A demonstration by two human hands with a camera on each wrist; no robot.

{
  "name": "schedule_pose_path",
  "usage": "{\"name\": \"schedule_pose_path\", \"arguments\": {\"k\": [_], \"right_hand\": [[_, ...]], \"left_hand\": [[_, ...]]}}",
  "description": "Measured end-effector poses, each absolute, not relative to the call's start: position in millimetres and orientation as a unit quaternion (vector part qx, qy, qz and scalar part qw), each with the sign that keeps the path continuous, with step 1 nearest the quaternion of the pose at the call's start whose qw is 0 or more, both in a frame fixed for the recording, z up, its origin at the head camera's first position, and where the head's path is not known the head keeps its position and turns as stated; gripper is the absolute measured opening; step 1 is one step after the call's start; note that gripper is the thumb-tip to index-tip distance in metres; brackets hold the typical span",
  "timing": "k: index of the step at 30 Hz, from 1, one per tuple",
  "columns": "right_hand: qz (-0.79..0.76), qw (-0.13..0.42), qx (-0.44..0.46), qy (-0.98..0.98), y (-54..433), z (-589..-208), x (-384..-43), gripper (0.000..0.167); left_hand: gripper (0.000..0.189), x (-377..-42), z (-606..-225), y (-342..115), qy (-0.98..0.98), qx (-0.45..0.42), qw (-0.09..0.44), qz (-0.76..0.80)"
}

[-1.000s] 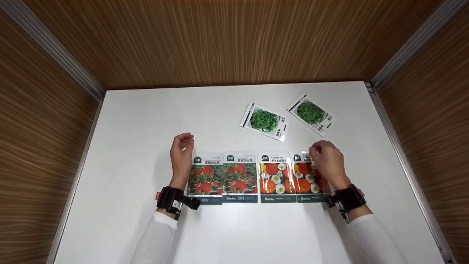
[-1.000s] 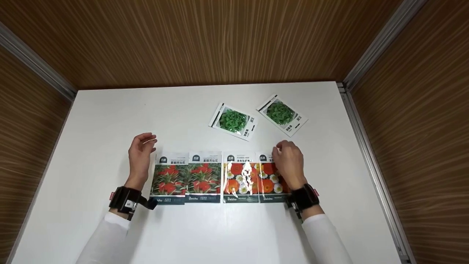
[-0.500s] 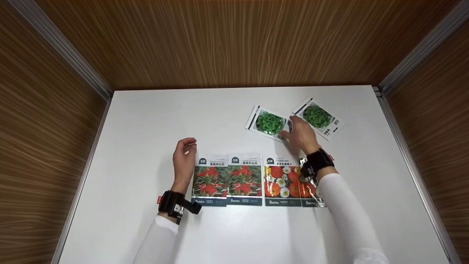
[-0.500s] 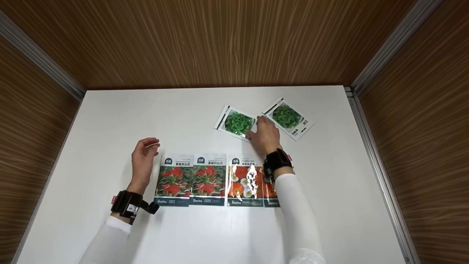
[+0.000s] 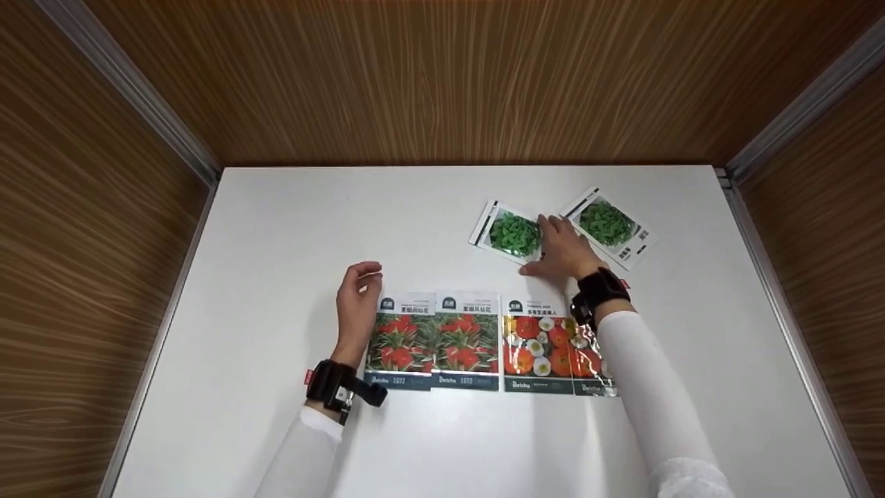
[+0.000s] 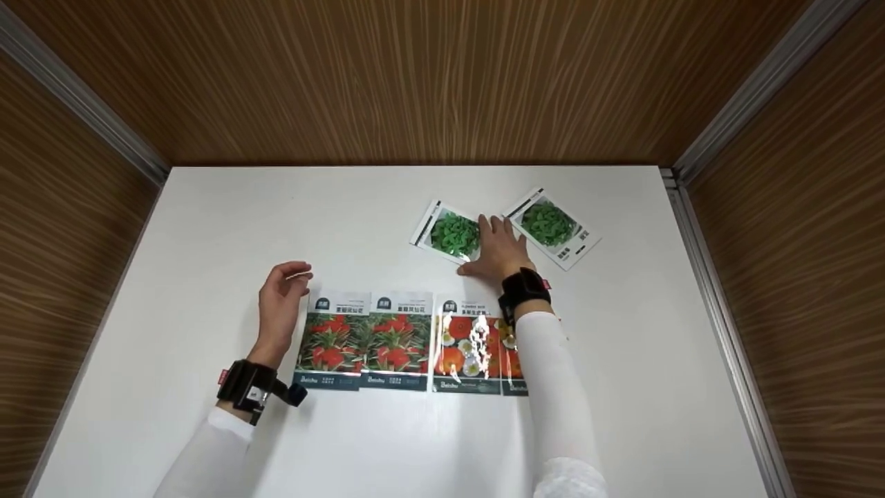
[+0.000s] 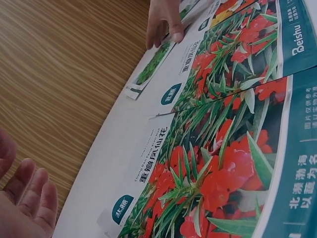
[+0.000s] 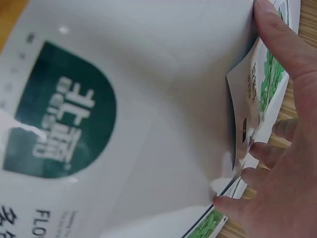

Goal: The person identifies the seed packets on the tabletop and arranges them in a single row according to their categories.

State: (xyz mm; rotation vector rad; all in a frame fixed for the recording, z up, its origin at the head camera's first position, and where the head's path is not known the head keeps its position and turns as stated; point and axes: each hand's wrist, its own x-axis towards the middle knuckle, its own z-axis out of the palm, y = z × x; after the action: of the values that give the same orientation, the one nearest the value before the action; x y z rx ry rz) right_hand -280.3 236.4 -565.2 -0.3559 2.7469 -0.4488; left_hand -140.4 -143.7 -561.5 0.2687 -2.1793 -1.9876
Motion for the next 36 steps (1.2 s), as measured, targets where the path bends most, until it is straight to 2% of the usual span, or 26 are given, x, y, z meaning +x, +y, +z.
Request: {"name": "schedule_pose_path", "arguments": {"k": [10,18,23,29,36], "right_hand": [[-0.147,0.151,-0.121,0.970,238,-561,-274,0.117],[-0.172,0.081,-0.178,0.966,234,-548,-257,0.114],[-0.169,0.046,-0.251,0.952,220,-534,-242,0.114],[-0.160,0.042,-0.313,0.935,202,-523,-225,0.116],[-0.156,0.048,-0.346,0.924,192,-520,-216,0.118]], "left_hand": [[0.026,-142,-562,-138,-0.731,0.076,0.082,-0.673],[0.026,-149,-558,-122,-0.733,0.053,0.072,-0.674],[0.038,-161,-550,-103,-0.733,0.059,0.006,-0.677],[0.058,-168,-552,-86,-0.714,0.059,-0.090,-0.692],[0.053,-172,-562,-83,-0.693,0.060,-0.113,-0.710]]}}
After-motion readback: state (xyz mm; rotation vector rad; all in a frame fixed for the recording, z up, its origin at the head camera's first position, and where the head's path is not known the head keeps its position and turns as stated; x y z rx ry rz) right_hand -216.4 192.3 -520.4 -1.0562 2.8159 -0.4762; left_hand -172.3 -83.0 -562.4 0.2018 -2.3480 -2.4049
